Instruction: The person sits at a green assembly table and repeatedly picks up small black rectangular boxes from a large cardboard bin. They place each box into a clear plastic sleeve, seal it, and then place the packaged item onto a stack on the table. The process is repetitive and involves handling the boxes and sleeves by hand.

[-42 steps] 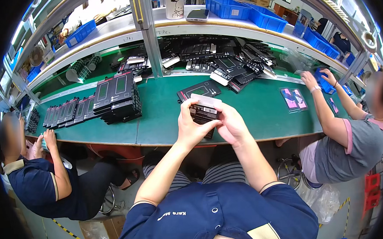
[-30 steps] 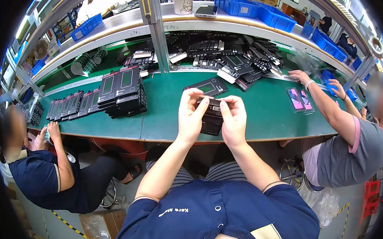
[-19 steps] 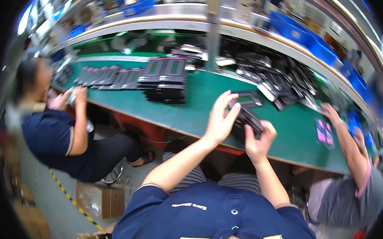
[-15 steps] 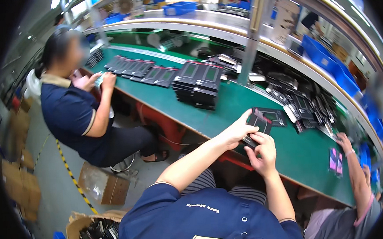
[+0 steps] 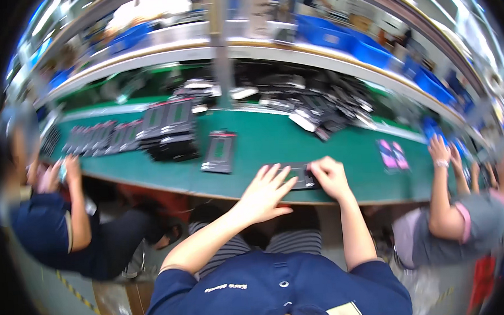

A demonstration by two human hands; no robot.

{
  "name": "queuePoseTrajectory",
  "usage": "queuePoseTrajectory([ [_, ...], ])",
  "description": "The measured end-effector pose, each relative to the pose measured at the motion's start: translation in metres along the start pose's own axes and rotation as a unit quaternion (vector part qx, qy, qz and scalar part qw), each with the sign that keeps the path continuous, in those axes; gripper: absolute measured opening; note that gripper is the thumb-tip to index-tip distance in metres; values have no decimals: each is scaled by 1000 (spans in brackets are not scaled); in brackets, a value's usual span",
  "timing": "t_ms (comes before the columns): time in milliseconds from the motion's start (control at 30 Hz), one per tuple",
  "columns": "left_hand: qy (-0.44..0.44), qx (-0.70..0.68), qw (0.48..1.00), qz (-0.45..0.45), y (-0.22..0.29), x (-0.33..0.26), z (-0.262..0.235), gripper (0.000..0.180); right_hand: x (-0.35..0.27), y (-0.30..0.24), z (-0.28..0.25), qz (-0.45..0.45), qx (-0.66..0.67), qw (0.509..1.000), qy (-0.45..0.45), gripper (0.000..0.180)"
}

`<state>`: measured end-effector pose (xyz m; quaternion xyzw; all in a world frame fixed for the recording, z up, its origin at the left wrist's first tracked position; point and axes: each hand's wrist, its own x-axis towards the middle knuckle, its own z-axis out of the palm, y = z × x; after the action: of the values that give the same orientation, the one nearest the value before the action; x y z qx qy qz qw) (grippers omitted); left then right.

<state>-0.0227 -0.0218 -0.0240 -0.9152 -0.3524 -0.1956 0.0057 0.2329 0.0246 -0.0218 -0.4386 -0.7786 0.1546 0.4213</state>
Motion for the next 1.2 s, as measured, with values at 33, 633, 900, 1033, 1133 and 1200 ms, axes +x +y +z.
queuePoseTrajectory([
  [33, -25, 4, 999, 37, 3, 1, -6, 80, 1, 21, -22, 21, -53, 996, 62, 12],
  [633, -48, -170, 983, -48, -39, 42, -15, 85, -25, -1, -28, 233, -183, 953, 64, 30],
  [900, -43, -139, 985, -90, -34, 34, -26, 82, -16, -9, -15, 25, 44, 983, -179, 37],
  [1033, -2, -158, 985, -75, -35, 38, -17, 86, -17, -52, 26, 45, 251, 956, -144, 60],
  [1133, 101, -245, 947, -180, -13, 46, -38, 92, -5, -64, 34, 32, 383, 921, 62, 54],
  [1200, 304, -235, 908, -170, -5, 50, -30, 90, 16, -81, 25, 112, 491, 860, 80, 42],
])
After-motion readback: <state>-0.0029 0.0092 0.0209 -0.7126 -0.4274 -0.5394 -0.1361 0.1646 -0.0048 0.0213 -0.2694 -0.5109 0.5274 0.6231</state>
